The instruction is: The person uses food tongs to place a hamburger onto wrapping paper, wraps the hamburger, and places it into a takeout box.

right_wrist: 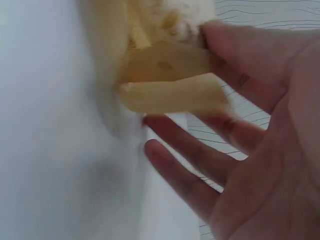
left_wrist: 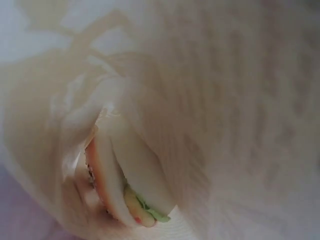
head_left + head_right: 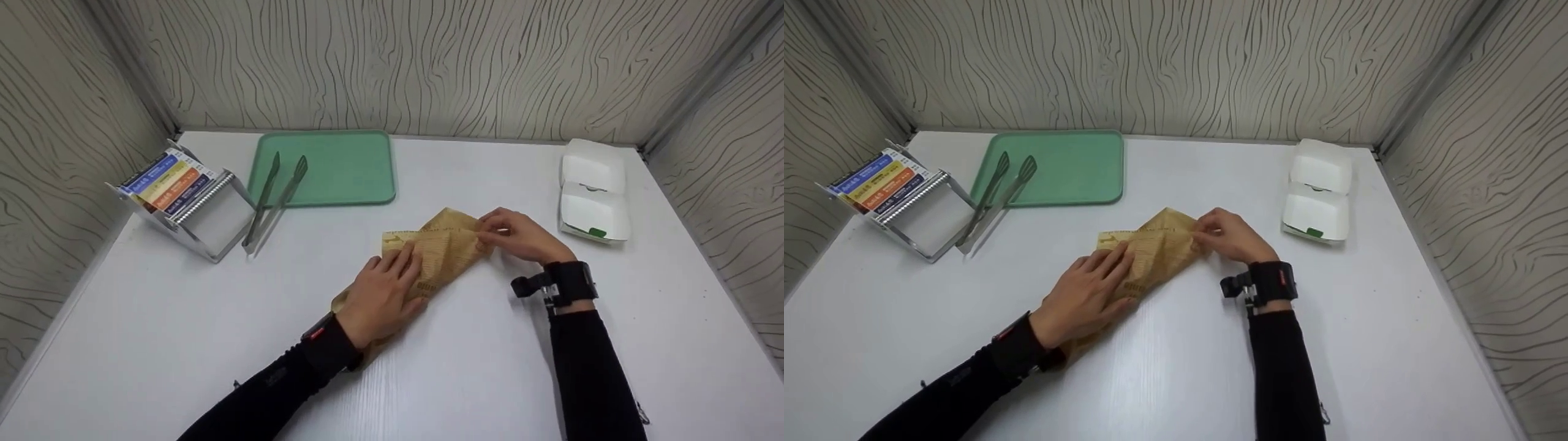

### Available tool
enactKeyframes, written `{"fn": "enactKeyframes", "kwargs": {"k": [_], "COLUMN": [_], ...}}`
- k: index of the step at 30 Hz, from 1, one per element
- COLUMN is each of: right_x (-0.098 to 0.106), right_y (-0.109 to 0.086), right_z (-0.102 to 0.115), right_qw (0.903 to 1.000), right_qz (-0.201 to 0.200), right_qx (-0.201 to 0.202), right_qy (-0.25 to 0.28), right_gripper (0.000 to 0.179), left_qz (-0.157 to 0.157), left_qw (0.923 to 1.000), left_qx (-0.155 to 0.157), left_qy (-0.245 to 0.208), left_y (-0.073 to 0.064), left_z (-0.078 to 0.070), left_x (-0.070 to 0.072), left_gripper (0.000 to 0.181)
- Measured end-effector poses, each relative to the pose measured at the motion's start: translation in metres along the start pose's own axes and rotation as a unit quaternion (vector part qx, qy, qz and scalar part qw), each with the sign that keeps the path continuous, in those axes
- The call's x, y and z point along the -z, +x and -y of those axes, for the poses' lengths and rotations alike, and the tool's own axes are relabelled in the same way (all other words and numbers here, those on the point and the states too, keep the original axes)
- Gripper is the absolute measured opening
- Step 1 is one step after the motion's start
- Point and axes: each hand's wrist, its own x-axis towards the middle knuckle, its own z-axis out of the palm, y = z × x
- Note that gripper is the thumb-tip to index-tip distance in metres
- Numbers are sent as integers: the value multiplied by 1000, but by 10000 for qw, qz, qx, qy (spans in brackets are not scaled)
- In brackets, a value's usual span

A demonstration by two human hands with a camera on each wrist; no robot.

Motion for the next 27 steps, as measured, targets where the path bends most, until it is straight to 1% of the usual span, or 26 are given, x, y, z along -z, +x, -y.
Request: {"fn": "enactKeyframes", "kwargs": {"k": [2,4,6,8,11,15,16,17,18,19,21,23,25,27], "right_x": [-2,-7,-12,-18,-27,-36,-37,-36,-35,-33,-27,-24,-23,-25], "right_y": [-2,-3,-4,-5,-7,-8,-7,-7,-8,-8,-11,-15,-17,-19], "right_z": [5,11,17,21,26,29,29,28,27,27,26,24,23,21], "right_qw": [9998,9980,9932,9860,9780,9643,9616,9617,9636,9679,9781,9846,9854,9826], "right_qz": [-147,-325,-598,-909,-1281,-1836,-1941,-2010,-2026,-1946,-1643,-1302,-1156,-1202], "right_qx": [-37,-131,-295,-454,-524,-471,-475,-491,-519,-540,-590,-644,-678,-710], "right_qy": [-154,-520,-956,-1323,-1562,-1850,-1880,-1799,-1664,-1498,-1135,-973,-1052,-1221], "right_gripper": [6,5,6,5,8,17,18,19,20,19,15,15,13,10], "left_qz": [27,61,107,153,183,185,194,197,194,192,178,152,177,213], "left_qw": [10000,10000,9999,9999,9998,9998,9998,9998,9998,9998,9997,9997,9995,9994], "left_qx": [-8,1,9,20,30,39,46,56,61,68,70,58,36,2], "left_qy": [11,30,39,37,11,10,22,33,51,83,142,185,242,278], "left_y": [1,2,2,2,1,1,0,0,0,0,-1,-2,-3,-3], "left_z": [-1,-1,-2,-2,-2,-3,-3,-3,-4,-4,-4,-5,-5,-6], "left_x": [1,2,3,4,4,3,4,4,4,5,5,5,4,3], "left_gripper": [72,72,72,73,73,74,74,74,74,75,75,75,76,76]}}
